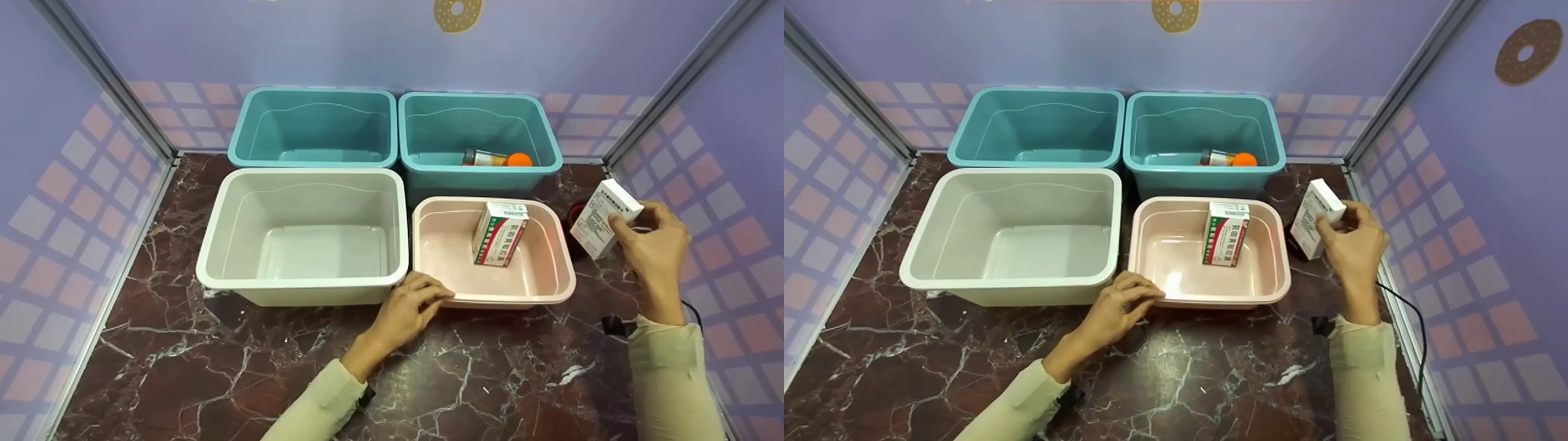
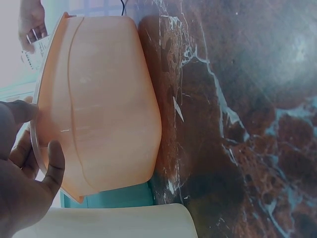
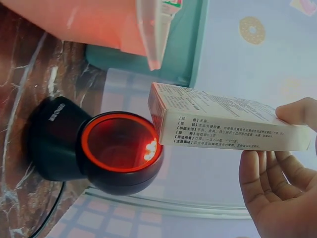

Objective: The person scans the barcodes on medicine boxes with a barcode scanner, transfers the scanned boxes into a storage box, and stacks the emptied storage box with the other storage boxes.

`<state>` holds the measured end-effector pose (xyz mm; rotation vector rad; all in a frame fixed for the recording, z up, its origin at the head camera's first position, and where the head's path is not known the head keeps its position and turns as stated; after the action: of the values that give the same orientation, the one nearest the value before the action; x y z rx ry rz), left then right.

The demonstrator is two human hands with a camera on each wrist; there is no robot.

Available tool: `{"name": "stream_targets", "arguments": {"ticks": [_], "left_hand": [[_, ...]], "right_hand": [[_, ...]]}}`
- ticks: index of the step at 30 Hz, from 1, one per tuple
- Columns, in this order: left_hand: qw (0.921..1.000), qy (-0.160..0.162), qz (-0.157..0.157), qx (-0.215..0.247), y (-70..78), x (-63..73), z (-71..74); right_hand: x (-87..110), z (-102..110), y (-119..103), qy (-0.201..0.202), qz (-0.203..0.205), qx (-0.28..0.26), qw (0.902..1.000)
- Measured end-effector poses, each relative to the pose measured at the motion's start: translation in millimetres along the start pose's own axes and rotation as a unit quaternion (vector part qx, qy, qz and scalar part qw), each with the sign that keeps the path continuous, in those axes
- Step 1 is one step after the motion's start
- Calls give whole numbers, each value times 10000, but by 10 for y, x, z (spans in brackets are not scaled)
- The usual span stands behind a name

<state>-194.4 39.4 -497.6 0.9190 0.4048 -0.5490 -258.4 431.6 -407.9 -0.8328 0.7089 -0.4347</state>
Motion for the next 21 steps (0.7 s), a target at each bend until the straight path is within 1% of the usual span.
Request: {"name": "stream_targets", "arguments": {"ticks": [5, 10, 21], "left_hand": [[10000, 27, -63, -28, 9, 1, 6], [9999, 46, -92, -45, 11, -10, 11], [9999, 43, -85, -74, 15, -8, 12]], "right_hand": [[-1, -7, -110, 34, 88, -149, 9998], [-8, -63, -210, -17, 161, -159, 9997], [33, -253, -436, -289, 382, -468, 9978]]}}
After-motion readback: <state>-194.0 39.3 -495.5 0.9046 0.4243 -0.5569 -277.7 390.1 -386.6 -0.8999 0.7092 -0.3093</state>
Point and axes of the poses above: each hand's wrist, its own x-axis away from the middle knuckle, its own z-axis out of the back of the hand, y = z × x, the point moved 8 cm from there along -x, towards the middle knuckle, and after that the axes turned 11 degrees about y, right-handed, at the moved point
